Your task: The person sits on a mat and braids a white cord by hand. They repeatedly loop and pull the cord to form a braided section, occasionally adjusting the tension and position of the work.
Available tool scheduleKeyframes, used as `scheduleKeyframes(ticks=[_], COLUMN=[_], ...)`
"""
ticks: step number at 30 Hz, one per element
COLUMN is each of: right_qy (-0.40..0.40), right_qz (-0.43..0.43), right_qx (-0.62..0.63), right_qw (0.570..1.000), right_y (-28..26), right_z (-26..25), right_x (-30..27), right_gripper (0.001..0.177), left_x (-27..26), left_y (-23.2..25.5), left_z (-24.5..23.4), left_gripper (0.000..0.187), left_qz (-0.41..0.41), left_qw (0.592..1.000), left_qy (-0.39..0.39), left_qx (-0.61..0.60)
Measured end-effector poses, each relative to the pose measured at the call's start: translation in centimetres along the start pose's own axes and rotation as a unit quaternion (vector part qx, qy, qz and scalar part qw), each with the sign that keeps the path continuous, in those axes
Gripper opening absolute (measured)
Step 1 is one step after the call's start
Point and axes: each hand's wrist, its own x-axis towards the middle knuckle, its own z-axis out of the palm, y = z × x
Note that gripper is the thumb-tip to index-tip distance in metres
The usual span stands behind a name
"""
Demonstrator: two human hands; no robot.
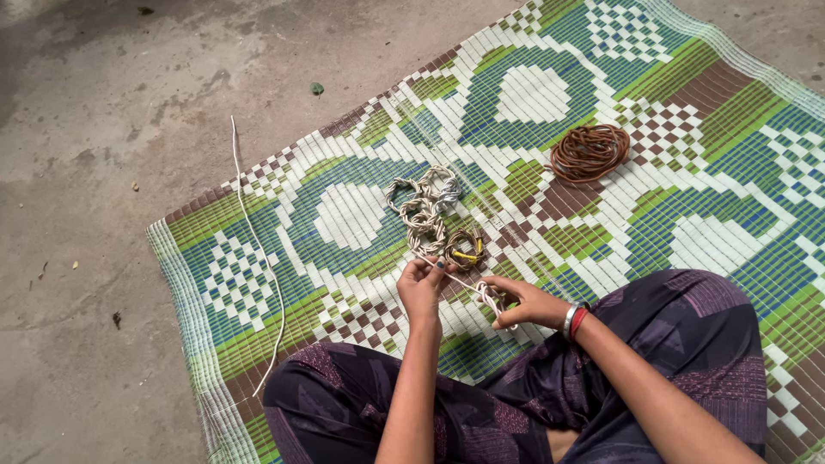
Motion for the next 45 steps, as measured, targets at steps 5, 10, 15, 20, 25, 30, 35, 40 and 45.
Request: scheduleKeyframes(ticks=[5, 10, 15, 20, 25, 30, 35, 40, 45], right_qy=[-0.007, -0.004, 0.014, 0.132, 0.148, 0.129, 0.098, 0.094, 0.115], right_qz=[0.015, -0.026, 0.036, 0.017, -0.013, 0.011, 0.005, -0.011, -0.036], right_qx=[-0.004, 0.055, 0.170, 0.241, 0.263, 0.267, 0.286, 0.305, 0.304], right_qw=[1.000, 0.998, 0.985, 0.961, 0.953, 0.955, 0.953, 0.947, 0.945], right_y=[-0.2, -1.3, -3.7, -3.6, -2.2, -2.2, -2.3, -1.9, -2.2], right_z=[0.1, 0.1, -0.1, -1.4, -1.9, -1.8, -1.7, -2.0, -1.8], right_x=[0.0, -0.5, -0.7, -1.0, -1.0, -0.8, -1.0, -0.9, -1.2], right_gripper=[0.097, 0.086, 0.063, 0.046, 0.038, 0.039, 0.041, 0.043, 0.060], left_x=[-0.1, 0.0, 0.5, 0.4, -0.6, -1.4, -1.5, -0.6, -0.4], left_y=[0.7, 1.2, 1.6, 1.7, 2.3, 2.2, 0.3, -1.1, -1.4], left_z=[0.3, 0.2, -0.8, -1.4, -0.3, 1.5, 1.3, 0.6, 0.6], left_gripper=[0.005, 0.001, 0.003, 0.009, 0.014, 0.013, 0.013, 0.008, 0.004], left_qz=[0.020, -0.016, -0.032, -0.015, -0.007, -0.051, 0.015, 0.054, 0.069], left_qw=[0.999, 0.999, 0.990, 0.988, 0.995, 0.998, 0.988, 0.982, 0.985], left_qy=[0.003, 0.041, 0.109, 0.107, 0.044, -0.031, -0.120, -0.126, -0.093], left_qx=[0.044, 0.016, -0.080, -0.107, -0.085, 0.011, 0.097, 0.130, 0.131])
